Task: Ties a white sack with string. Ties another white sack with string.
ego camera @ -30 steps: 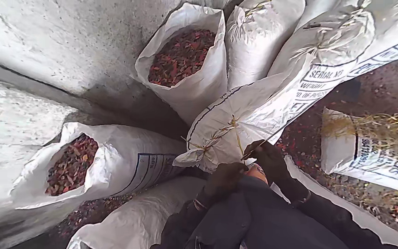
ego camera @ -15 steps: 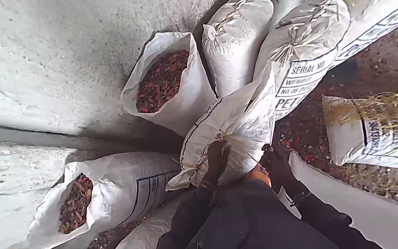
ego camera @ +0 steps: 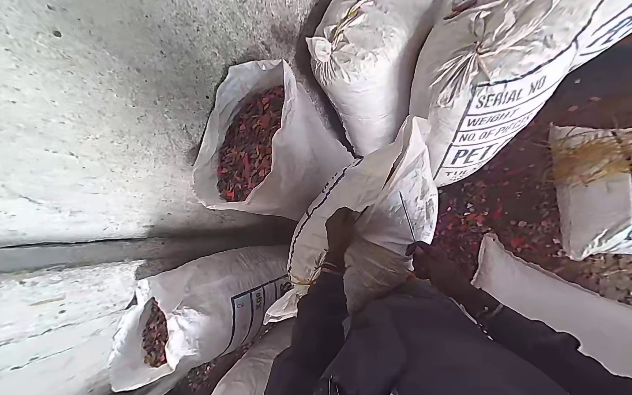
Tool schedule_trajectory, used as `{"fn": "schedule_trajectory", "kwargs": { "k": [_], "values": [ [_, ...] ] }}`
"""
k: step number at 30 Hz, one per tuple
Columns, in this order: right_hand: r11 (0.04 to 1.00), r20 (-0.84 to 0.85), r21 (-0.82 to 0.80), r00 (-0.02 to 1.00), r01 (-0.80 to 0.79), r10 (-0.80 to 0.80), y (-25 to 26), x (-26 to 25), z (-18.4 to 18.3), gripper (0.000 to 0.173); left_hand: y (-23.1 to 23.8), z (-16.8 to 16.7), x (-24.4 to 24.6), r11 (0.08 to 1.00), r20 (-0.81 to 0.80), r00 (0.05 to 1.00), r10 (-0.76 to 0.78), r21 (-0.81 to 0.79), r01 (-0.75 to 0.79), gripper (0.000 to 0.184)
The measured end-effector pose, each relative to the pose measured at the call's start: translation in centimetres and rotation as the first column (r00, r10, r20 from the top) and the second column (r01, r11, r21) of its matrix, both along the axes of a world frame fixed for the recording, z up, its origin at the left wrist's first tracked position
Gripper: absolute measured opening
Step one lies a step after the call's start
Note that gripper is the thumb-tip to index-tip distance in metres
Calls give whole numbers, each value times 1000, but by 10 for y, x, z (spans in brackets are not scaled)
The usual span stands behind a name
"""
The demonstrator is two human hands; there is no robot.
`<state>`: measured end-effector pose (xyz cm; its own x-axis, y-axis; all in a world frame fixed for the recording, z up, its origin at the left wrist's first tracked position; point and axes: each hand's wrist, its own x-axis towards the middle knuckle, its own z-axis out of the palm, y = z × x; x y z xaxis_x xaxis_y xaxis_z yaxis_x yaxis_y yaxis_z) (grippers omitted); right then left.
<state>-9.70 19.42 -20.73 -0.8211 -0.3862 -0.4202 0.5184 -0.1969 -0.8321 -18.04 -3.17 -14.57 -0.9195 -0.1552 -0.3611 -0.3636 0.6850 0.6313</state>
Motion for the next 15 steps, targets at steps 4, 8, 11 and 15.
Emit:
{"fn": "schedule_trajectory", "kwargs": {
  "k": [4, 8, 11, 15],
  "values": [
    [992, -30, 22, 992, -124, 125, 3, -6, 2, 23, -25, -7, 13, 834, -54, 954, 294, 502, -229, 26],
    [992, -21, 18, 992, -127, 127, 5, 2, -9, 23, -5, -11, 28, 961, -68, 977, 203, 204, -186, 47],
    [996, 73, -90, 997, -5, 12, -2, 14, -13, 24, 17, -23, 30, 986, -95, 991, 93, -127, -105, 84],
    [997, 124, -77, 992, 19, -9, -14, 22, -10, 23, 27, -27, 14, 940, 20, 999, 41, -339, -32, 50]
  ]
}}
